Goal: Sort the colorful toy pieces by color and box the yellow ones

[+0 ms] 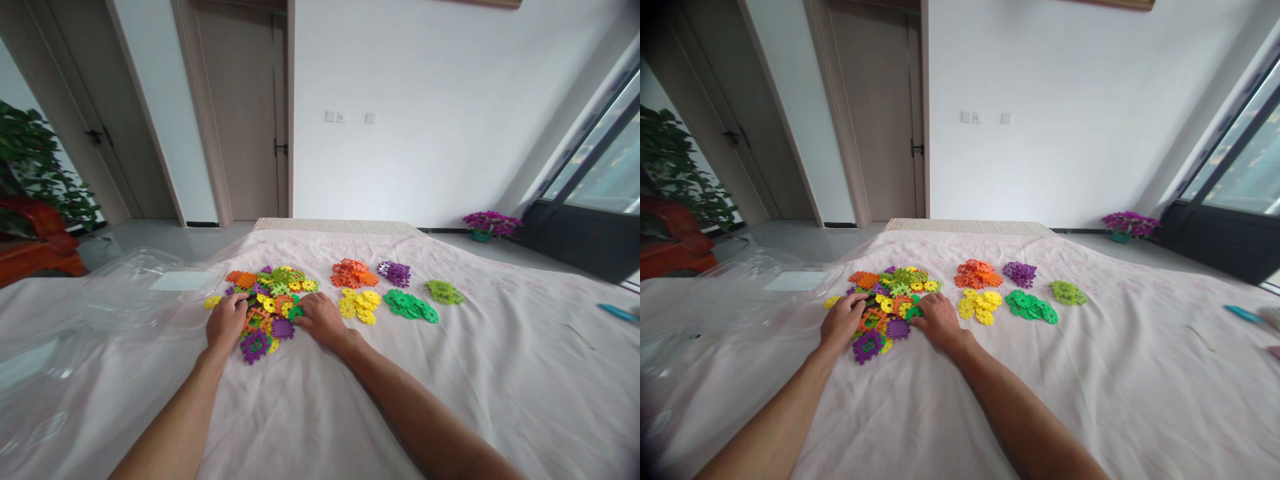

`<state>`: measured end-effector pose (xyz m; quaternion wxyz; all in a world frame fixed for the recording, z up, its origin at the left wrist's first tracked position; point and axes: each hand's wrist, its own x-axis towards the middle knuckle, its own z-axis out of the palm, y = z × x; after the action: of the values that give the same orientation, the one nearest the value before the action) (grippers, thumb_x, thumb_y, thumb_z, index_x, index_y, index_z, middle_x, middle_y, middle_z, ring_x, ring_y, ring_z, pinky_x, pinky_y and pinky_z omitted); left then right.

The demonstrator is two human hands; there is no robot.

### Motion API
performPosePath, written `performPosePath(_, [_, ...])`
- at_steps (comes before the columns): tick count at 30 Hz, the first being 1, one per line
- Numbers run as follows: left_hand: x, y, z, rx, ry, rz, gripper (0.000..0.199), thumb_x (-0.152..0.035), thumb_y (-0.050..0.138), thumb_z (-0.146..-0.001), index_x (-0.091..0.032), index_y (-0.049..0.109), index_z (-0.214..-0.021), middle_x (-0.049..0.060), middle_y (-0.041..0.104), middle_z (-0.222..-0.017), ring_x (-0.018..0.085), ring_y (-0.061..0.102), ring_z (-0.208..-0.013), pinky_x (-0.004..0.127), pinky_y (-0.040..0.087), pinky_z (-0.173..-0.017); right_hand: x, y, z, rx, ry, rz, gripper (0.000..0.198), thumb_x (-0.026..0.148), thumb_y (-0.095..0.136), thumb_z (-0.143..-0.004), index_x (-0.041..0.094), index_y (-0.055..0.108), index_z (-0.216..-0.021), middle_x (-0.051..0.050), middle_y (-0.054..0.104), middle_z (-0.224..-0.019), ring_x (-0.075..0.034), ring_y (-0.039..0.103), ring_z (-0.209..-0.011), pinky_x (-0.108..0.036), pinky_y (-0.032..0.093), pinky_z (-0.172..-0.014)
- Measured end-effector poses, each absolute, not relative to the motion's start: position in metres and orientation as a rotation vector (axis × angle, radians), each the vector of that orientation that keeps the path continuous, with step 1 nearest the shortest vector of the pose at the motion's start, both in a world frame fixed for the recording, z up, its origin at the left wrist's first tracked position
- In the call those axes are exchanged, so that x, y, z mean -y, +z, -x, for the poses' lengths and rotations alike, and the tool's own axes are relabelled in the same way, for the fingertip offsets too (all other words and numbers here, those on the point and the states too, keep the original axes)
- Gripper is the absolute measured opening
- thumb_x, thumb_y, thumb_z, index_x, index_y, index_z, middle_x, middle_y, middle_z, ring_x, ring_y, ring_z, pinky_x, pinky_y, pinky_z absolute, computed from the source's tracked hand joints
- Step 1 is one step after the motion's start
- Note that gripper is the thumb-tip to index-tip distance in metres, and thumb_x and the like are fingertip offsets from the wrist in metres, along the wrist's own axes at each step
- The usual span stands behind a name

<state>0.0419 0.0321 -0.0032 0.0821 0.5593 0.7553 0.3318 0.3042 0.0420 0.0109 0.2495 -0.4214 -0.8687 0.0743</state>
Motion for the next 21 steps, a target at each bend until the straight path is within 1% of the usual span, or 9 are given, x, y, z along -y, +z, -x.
performPosePath(3, [-0.032, -0.003, -0.042, -2.257, 0.991, -1.672, 0.034, -0.035, 0.046, -0.088, -0.030, 0.070, -0.111, 0.003, 0.068, -0.120, 0.024, 0.063, -0.106, 0.033, 0.048, -0.087, -0.043, 0.009, -0.303, 2.336, 0.222, 1.183, 0.022, 0.040, 0.072, -0.085, 0.020, 0.070, -0.095, -0.005, 0.069, -0.096, -0.021, 0.058, -0.096, -0.032, 0.044, -0.087])
performPosePath(6, [-0.032, -0.003, -0.042, -2.264, 0.986, -1.668, 0.034, -0.035, 0.046, -0.088, -0.030, 0.070, -0.111, 0.004, 0.067, -0.121, 0.024, 0.062, -0.107, 0.033, 0.049, -0.087, -0.045, 0.006, -0.305, 2.276, 0.304, 1.166, 0.014, 0.034, 0.065, -0.089, 0.021, 0.071, -0.090, -0.004, 0.070, -0.091, -0.019, 0.061, -0.090, -0.029, 0.045, -0.083])
performPosePath(8, [-0.032, -0.003, -0.042, -2.265, 0.974, -1.662, 0.034, -0.035, 0.046, -0.088, -0.030, 0.070, -0.111, 0.004, 0.067, -0.121, 0.024, 0.062, -0.108, 0.034, 0.049, -0.087, -0.048, 0.005, -0.309, 2.199, 0.347, 1.167, 0.014, 0.030, 0.060, -0.092, 0.023, 0.072, -0.090, -0.003, 0.072, -0.090, -0.018, 0.063, -0.087, -0.028, 0.046, -0.081])
performPosePath(11, [-0.034, -0.004, -0.041, -2.257, 0.963, -1.661, 0.034, -0.035, 0.045, -0.088, -0.029, 0.070, -0.112, 0.005, 0.067, -0.120, 0.025, 0.061, -0.109, 0.034, 0.049, -0.089, -0.056, 0.011, -0.322, 2.082, 0.334, 1.189, 0.018, 0.028, 0.056, -0.093, 0.023, 0.073, -0.095, -0.004, 0.073, -0.093, -0.019, 0.065, -0.085, -0.028, 0.048, -0.078])
performPosePath(13, [-0.035, -0.005, -0.040, -2.250, 0.959, -1.661, 0.035, -0.036, 0.045, -0.089, -0.029, 0.069, -0.112, 0.006, 0.067, -0.120, 0.025, 0.061, -0.110, 0.034, 0.048, -0.090, -0.063, 0.020, -0.337, 2.014, 0.283, 1.212, 0.022, 0.026, 0.053, -0.093, 0.023, 0.072, -0.102, -0.005, 0.074, -0.098, -0.020, 0.066, -0.089, -0.030, 0.049, -0.082])
performPosePath(15, [-0.036, -0.005, -0.039, -2.248, 0.962, -1.660, 0.035, -0.036, 0.045, -0.088, -0.029, 0.069, -0.112, 0.006, 0.067, -0.120, 0.024, 0.062, -0.109, 0.034, 0.048, -0.090, -0.071, 0.031, -0.357, 1.944, 0.219, 1.297, 0.027, 0.024, 0.052, -0.091, 0.024, 0.071, -0.110, -0.005, 0.073, -0.103, -0.022, 0.066, -0.094, -0.033, 0.049, -0.085])
performPosePath(17, [-0.036, -0.005, -0.039, -2.251, 0.964, -1.659, 0.034, -0.036, 0.046, -0.088, -0.029, 0.070, -0.112, 0.006, 0.067, -0.119, 0.024, 0.062, -0.108, 0.034, 0.049, -0.090, -0.078, 0.041, -0.380, 1.877, 0.167, 1.456, 0.031, 0.023, 0.053, -0.087, 0.023, 0.070, -0.114, -0.006, 0.074, -0.100, -0.023, 0.067, -0.091, -0.033, 0.049, -0.083])
performPosePath(18, [-0.036, -0.005, -0.039, -2.252, 0.965, -1.658, 0.034, -0.036, 0.046, -0.088, -0.029, 0.070, -0.112, 0.006, 0.068, -0.119, 0.024, 0.062, -0.108, 0.033, 0.049, -0.089, -0.082, 0.046, -0.393, 1.848, 0.155, 1.550, 0.031, 0.023, 0.054, -0.086, 0.022, 0.071, -0.112, -0.006, 0.074, -0.096, -0.022, 0.067, -0.086, -0.032, 0.049, -0.080])
performPosePath(21, [-0.036, -0.004, -0.040, -2.250, 0.967, -1.658, 0.034, -0.035, 0.045, -0.088, -0.029, 0.070, -0.111, 0.005, 0.068, -0.118, 0.023, 0.062, -0.108, 0.033, 0.049, -0.090, -0.087, 0.057, -0.430, 1.804, 0.175, 1.775, 0.025, 0.023, 0.057, -0.081, 0.021, 0.075, -0.098, -0.004, 0.073, -0.083, -0.020, 0.066, -0.077, -0.026, 0.046, -0.070])
